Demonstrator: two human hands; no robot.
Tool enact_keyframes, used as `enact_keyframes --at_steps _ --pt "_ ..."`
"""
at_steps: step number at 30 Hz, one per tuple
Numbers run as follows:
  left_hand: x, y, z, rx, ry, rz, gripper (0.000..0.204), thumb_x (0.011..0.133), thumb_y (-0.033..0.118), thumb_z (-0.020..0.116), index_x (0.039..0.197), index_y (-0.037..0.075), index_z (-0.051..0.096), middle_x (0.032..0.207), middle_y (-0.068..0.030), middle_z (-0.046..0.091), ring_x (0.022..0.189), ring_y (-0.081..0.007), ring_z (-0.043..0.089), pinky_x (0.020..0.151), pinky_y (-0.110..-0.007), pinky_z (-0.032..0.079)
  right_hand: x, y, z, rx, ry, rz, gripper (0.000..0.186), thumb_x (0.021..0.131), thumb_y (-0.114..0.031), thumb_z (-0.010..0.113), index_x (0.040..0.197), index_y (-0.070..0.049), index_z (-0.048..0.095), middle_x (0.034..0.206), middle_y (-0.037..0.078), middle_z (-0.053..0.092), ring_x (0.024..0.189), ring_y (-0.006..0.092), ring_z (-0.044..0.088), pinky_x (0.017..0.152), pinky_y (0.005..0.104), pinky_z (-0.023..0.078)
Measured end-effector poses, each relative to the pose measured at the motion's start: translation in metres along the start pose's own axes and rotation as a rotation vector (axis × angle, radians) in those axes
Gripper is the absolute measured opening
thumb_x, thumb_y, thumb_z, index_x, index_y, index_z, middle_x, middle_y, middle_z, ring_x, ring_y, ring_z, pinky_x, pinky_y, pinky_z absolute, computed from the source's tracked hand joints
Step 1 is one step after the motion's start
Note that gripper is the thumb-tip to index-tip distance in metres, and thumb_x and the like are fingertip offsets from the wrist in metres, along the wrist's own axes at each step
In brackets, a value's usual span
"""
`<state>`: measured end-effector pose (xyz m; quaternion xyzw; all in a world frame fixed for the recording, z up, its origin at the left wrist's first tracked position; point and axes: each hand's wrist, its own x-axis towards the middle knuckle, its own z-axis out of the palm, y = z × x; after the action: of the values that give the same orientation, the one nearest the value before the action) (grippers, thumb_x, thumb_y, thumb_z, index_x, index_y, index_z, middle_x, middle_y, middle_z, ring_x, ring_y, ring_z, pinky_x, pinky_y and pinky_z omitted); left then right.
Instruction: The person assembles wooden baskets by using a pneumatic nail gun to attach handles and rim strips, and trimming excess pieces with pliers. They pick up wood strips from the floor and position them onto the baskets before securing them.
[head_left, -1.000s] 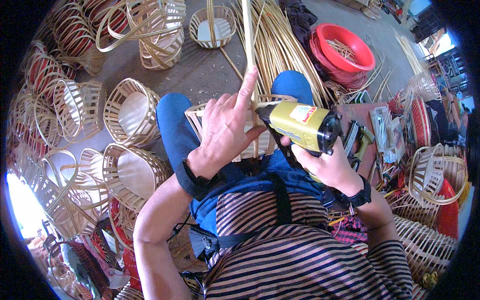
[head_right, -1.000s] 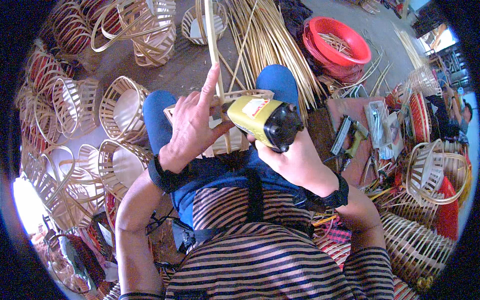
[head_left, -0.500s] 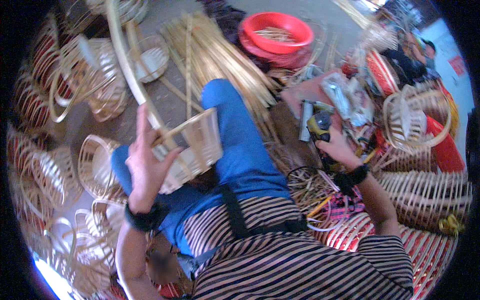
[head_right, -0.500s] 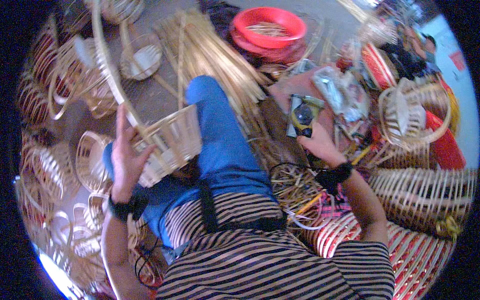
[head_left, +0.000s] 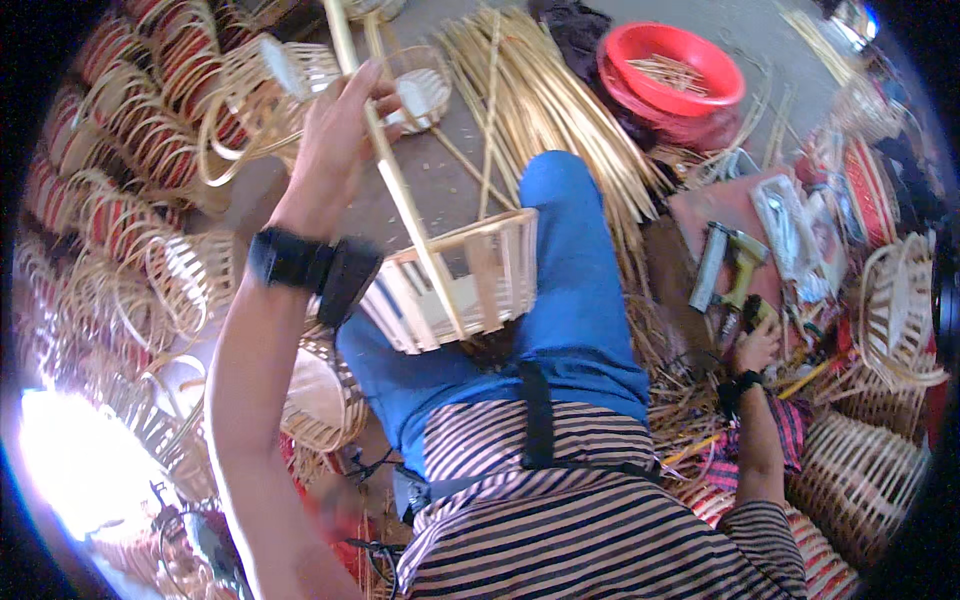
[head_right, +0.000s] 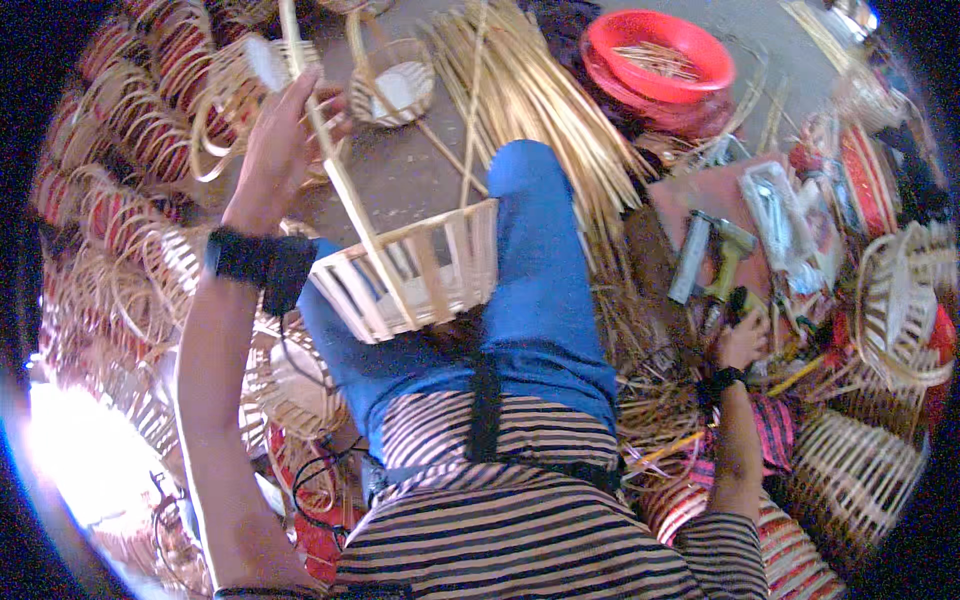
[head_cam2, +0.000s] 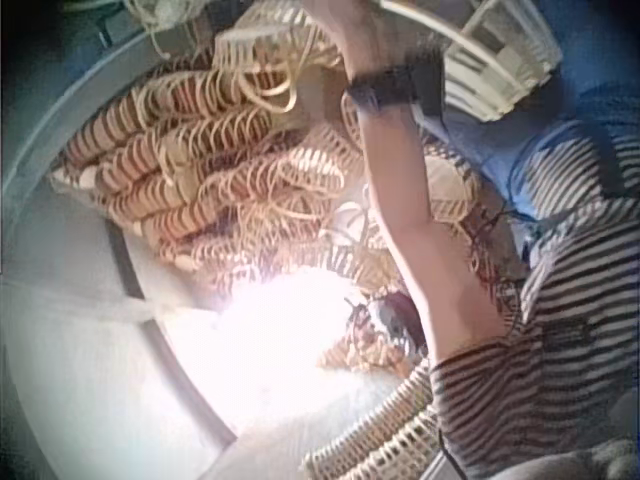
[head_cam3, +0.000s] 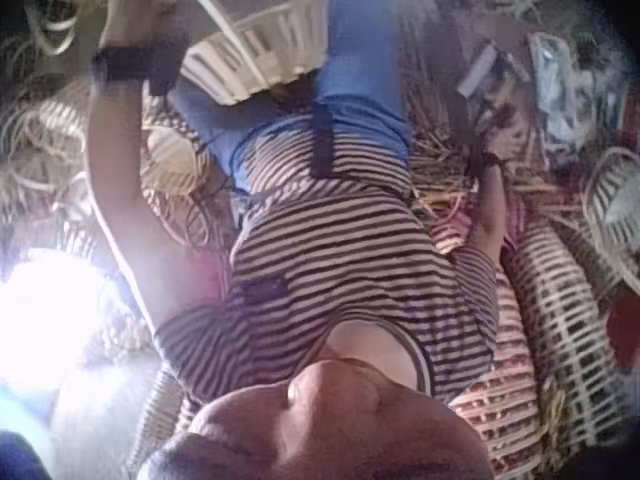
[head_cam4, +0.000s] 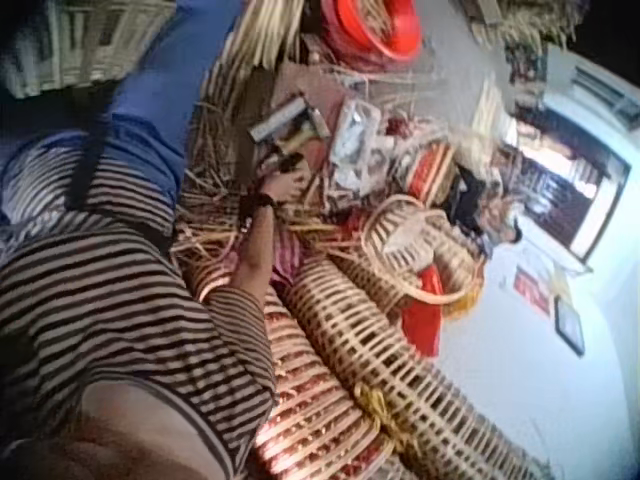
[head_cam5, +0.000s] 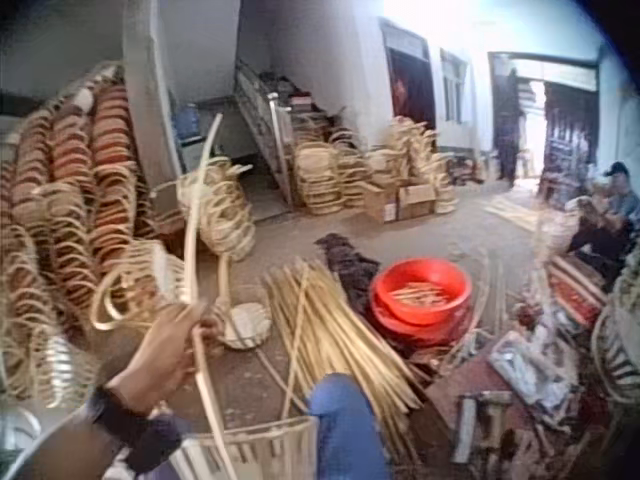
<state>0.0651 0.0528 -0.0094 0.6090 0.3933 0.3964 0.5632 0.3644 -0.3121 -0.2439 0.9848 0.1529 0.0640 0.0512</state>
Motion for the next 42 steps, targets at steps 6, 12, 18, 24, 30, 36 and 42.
enact_keyframes --at_steps 6,12,18,24,30,36,42 --pt "-0.016 0.011 -0.005 -0.351 0.022 -0.096 0.033 0.082 0.032 0.043 0.100 0.004 0.044 0.060 0.0015 0.038 0.049 -0.0071 0.036 0.041 -0.022 0.032 0.027 -0.097 -0.085 0.762 -0.088 -0.797 0.057 0.061 -0.019 0.065 0.110 -0.003 0.040 0.111 0.017 0.040 0.103 0.0327 0.036 0.086 0.0376 0.032" --pt "-0.074 0.034 -0.063 -0.552 -0.223 0.058 0.040 0.083 0.043 0.034 0.074 0.007 0.047 0.049 0.0059 0.024 0.040 -0.0029 0.023 0.036 -0.017 0.019 -0.049 -0.224 -0.155 0.692 -0.012 -1.673 0.044 0.055 -0.018 0.065 0.095 -0.005 0.049 0.102 0.012 0.047 0.100 0.0269 0.040 0.083 0.0347 0.032" --pt "-0.079 -0.023 -0.130 -0.584 0.165 0.341 0.046 0.081 0.048 0.033 0.056 0.009 0.039 0.048 0.0016 0.027 0.047 -0.0112 0.028 0.049 -0.024 0.025 -0.108 -0.255 -0.143 0.533 0.002 -1.857 0.019 0.064 -0.026 0.059 0.070 -0.009 0.052 0.071 0.003 0.053 0.068 0.0182 0.052 0.060 0.0298 0.042" --pt "-0.088 -0.079 -0.143 -0.704 0.199 0.399 0.049 0.079 0.051 0.035 0.052 0.010 0.033 0.048 0.0011 0.023 0.048 -0.0118 0.024 0.050 -0.025 0.023 -0.125 -0.254 -0.136 0.273 -0.082 -1.927 0.022 0.070 -0.030 0.055 0.071 -0.008 0.051 0.068 0.004 0.051 0.067 0.0187 0.052 0.054 0.0288 0.043" --pt "-0.083 -0.071 -0.136 -0.693 0.276 0.288 0.047 0.079 0.052 0.035 0.067 0.007 0.041 0.052 0.0016 0.028 0.049 -0.0114 0.029 0.050 -0.025 0.027 -0.098 -0.257 -0.189 0.073 -0.203 -1.881 0.038 0.063 -0.030 0.060 0.086 -0.002 0.050 0.081 0.010 0.052 0.080 0.0244 0.049 0.067 0.0334 0.042" --pt "-0.075 -0.076 -0.151 -0.674 -0.146 0.328 0.048 0.082 0.047 0.030 0.058 0.006 0.037 0.048 0.0007 0.026 0.046 -0.0113 0.026 0.047 -0.024 0.024 -0.055 -0.282 -0.316 0.263 0.441 -1.798 0.058 0.057 -0.016 0.064 0.108 -0.001 0.042 0.096 0.014 0.048 0.089 0.0266 0.044 0.076 0.0346 0.039" --pt "-0.090 -0.058 -0.139 -0.594 -0.219 0.264 0.048 0.081 0.047 0.034 0.052 0.009 0.032 0.048 0.0007 0.026 0.047 -0.0116 0.027 0.047 -0.024 0.023 -0.054 -0.348 -0.449 0.677 1.075 -1.784 0.063 0.062 -0.023 0.065 0.116 -0.008 0.037 0.112 0.013 0.043 0.102 0.0262 0.043 0.088 0.0332 0.034"
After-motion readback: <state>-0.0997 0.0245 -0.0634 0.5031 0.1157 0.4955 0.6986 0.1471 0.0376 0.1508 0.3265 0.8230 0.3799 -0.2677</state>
